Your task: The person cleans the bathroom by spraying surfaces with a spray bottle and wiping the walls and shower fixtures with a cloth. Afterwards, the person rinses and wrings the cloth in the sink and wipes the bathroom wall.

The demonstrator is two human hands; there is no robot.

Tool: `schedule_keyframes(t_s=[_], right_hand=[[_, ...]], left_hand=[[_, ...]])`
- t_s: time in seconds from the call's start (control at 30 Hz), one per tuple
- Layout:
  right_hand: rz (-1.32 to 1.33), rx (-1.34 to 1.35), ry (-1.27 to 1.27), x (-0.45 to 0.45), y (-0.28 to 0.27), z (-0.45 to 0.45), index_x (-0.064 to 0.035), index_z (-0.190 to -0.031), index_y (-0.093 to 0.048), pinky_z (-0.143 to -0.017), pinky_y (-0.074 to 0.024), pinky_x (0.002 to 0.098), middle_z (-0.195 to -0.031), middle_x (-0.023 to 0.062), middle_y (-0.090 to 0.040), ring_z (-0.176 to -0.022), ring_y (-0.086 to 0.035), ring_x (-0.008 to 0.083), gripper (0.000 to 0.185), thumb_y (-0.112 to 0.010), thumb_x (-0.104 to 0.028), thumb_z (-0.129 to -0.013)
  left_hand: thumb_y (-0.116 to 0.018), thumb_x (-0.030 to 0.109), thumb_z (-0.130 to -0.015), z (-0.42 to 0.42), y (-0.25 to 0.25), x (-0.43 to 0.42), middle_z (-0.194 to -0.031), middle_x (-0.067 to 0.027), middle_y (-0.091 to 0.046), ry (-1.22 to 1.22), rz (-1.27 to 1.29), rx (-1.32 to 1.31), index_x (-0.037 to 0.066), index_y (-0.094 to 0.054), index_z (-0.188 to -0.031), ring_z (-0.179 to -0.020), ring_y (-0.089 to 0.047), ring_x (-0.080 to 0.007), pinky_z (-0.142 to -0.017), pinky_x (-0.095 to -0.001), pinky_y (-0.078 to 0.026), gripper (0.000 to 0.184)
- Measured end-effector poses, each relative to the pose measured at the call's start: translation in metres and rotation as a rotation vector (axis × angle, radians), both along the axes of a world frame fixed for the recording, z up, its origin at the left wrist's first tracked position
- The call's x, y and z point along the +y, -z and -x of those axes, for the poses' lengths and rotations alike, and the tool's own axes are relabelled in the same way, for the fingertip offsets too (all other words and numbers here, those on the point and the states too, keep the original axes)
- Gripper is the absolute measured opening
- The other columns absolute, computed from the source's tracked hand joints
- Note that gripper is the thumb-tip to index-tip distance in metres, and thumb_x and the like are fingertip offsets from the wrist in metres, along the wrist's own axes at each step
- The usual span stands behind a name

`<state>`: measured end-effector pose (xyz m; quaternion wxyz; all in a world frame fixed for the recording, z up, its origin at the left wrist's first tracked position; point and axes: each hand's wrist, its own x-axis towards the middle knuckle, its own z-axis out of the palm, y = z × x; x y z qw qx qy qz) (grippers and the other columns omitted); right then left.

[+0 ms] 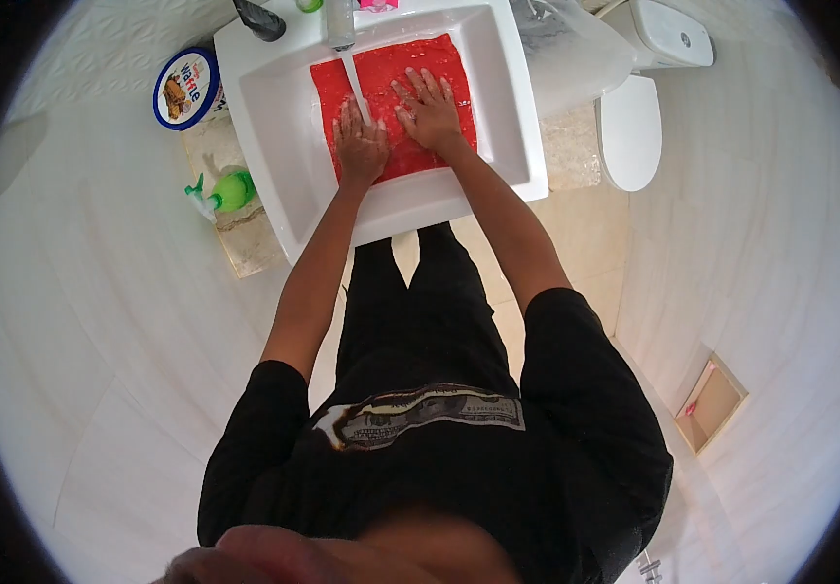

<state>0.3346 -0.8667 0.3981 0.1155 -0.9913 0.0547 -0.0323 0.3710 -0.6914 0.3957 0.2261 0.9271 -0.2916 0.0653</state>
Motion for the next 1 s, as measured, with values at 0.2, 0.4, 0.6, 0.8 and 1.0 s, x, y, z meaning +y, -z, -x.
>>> schedule_keyframes(t_s=[0.2, 0.4, 0.6, 0.8, 1.0], right_hand=[[-0.014, 0.061, 0.022, -0.023, -0.004, 0.005, -0.0373, -0.152, -0.034, -0.122, -0.0092, 0.0468, -0.163, -0.0026, -0.022, -0.151, -0.016, 0.0220, 0.056, -0.044, -0.047, -0.098], [-0.046, 0.151, 0.276, -0.030, -0.027, 0.022, -0.0152, -0.134, -0.058, -0.111, -0.0362, 0.0510, -0.147, 0.0145, -0.046, -0.134, -0.047, 0.0303, 0.050, -0.060, -0.041, -0.091], [-0.223, 0.311, 0.455, -0.022, -0.054, 0.074, -0.0076, -0.101, -0.070, -0.084, -0.0558, 0.0430, -0.106, 0.0220, -0.067, -0.103, -0.065, 0.0345, 0.036, -0.080, -0.030, -0.075], [-0.260, 0.442, 0.296, -0.037, -0.030, 0.090, -0.0116, -0.097, -0.072, -0.088, -0.0559, 0.0463, -0.103, 0.0266, -0.065, -0.100, -0.064, 0.0421, 0.025, -0.074, -0.016, -0.073], [-0.265, 0.249, 0.300, -0.047, 0.018, 0.095, -0.0123, -0.089, -0.075, -0.090, -0.0556, 0.0428, -0.097, 0.0214, -0.070, -0.098, -0.067, 0.0374, 0.019, -0.069, -0.009, -0.071]], left_hand=[[-0.054, 0.027, -0.090, -0.002, 0.001, 0.014, -0.155, -0.0139, -0.038, -0.002, -0.050, 0.019, 0.002, -0.050, -0.140, -0.144, -0.033, -0.0310, -0.117, -0.0536, -0.022, 0.056], [-0.055, 0.026, -0.087, -0.007, -0.025, 0.061, -0.142, -0.0132, -0.053, -0.049, -0.390, 0.110, 0.005, -0.059, -0.132, -0.132, -0.049, -0.0299, -0.111, -0.0505, -0.034, 0.049], [-0.062, 0.023, -0.083, -0.003, -0.058, 0.086, -0.083, -0.0070, -0.072, -0.189, -0.190, 0.466, 0.017, -0.072, -0.098, -0.088, -0.070, -0.0307, -0.078, -0.0432, -0.056, 0.018], [-0.080, 0.019, -0.071, 0.017, -0.043, 0.105, -0.085, -0.0077, -0.071, 0.165, -0.165, 0.532, 0.021, -0.073, -0.096, -0.091, -0.069, -0.0281, -0.080, -0.0422, -0.056, 0.026], [-0.082, 0.017, -0.069, 0.011, -0.037, 0.110, -0.084, -0.0059, -0.071, 0.131, -0.213, 0.629, 0.018, -0.074, -0.090, -0.088, -0.069, -0.0259, -0.079, -0.0400, -0.056, 0.022]])
